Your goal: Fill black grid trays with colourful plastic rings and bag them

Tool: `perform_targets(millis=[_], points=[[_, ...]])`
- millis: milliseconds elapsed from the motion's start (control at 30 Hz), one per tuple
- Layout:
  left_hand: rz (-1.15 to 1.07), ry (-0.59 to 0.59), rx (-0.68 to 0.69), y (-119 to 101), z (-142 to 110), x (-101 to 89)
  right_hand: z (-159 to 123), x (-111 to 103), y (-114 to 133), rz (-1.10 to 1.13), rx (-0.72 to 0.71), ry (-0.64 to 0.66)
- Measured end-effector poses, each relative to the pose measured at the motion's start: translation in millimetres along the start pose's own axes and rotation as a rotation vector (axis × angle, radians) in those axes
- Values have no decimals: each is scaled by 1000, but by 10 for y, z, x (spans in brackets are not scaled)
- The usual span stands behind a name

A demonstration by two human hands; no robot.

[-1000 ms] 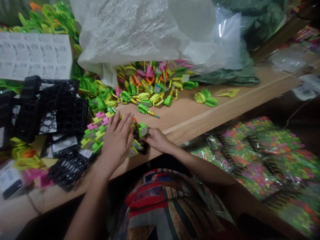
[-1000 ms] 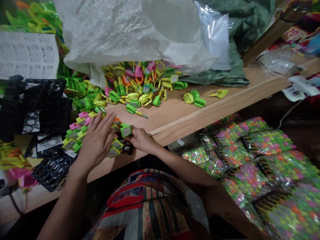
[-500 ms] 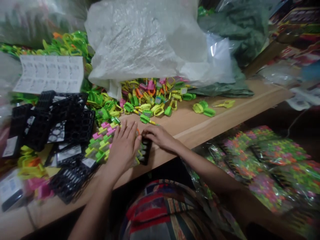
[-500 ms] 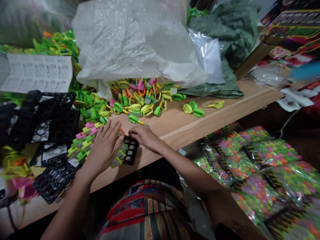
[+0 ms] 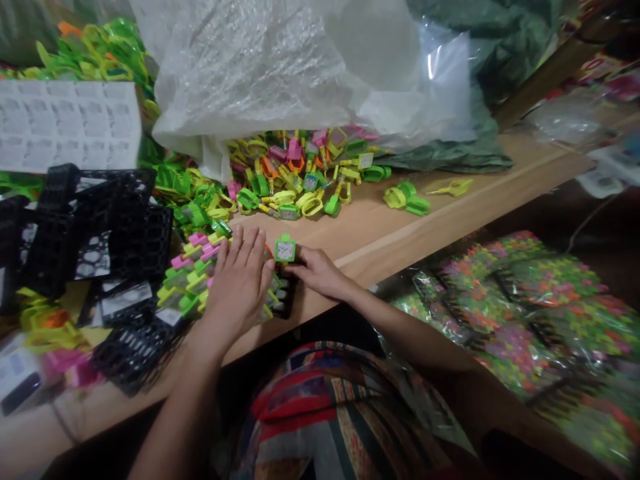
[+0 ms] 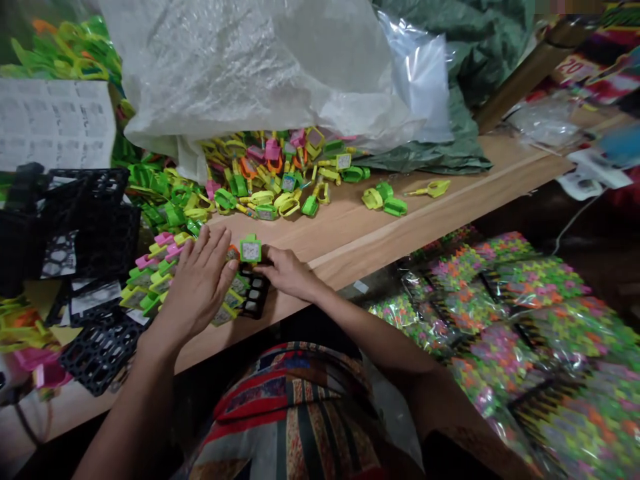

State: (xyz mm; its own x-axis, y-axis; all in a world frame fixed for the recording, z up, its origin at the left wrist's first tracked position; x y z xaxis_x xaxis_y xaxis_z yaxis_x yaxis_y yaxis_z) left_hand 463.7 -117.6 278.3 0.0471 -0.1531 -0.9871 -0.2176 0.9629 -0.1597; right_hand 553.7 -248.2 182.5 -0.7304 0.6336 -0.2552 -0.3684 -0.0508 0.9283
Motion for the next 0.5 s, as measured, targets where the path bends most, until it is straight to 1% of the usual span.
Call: perform_targets(millis=[33, 100, 167, 233, 333, 433, 500], points=[[-3, -1, -2, 1, -1, 0, -25, 54, -19, -18, 12, 9], [-6, -5, -6, 0, -3, -1, -65, 130, -85, -122, 54, 30], [-4, -6, -9, -4, -5, -1, -92, 172, -136, -240, 51, 51], [0, 4, -6, -7, -8, 0, -106, 198, -156, -313, -13, 62], [4, 19, 0, 2, -17, -4, -121, 226, -167, -347, -112, 40], [8, 19, 7, 17, -19, -19, -137, 271, -163, -317, -192, 17], [14, 23, 19, 6, 0, -25, -132, 315, -138, -283, -240, 36]])
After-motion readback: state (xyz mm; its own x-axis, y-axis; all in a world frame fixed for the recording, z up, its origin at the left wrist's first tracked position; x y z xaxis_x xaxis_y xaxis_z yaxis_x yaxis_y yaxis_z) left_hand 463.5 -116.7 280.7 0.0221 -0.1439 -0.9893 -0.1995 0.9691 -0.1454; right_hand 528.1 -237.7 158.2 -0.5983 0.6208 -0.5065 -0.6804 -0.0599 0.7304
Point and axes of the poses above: each hand's wrist, its own z-axis towards the middle knuckle, its own x-axis out of the palm, y = z × x, the point moved 4 cm from there along z, towards the middle knuckle, and after that the axes turned 10 degrees about -x, right-handed, at the moved point
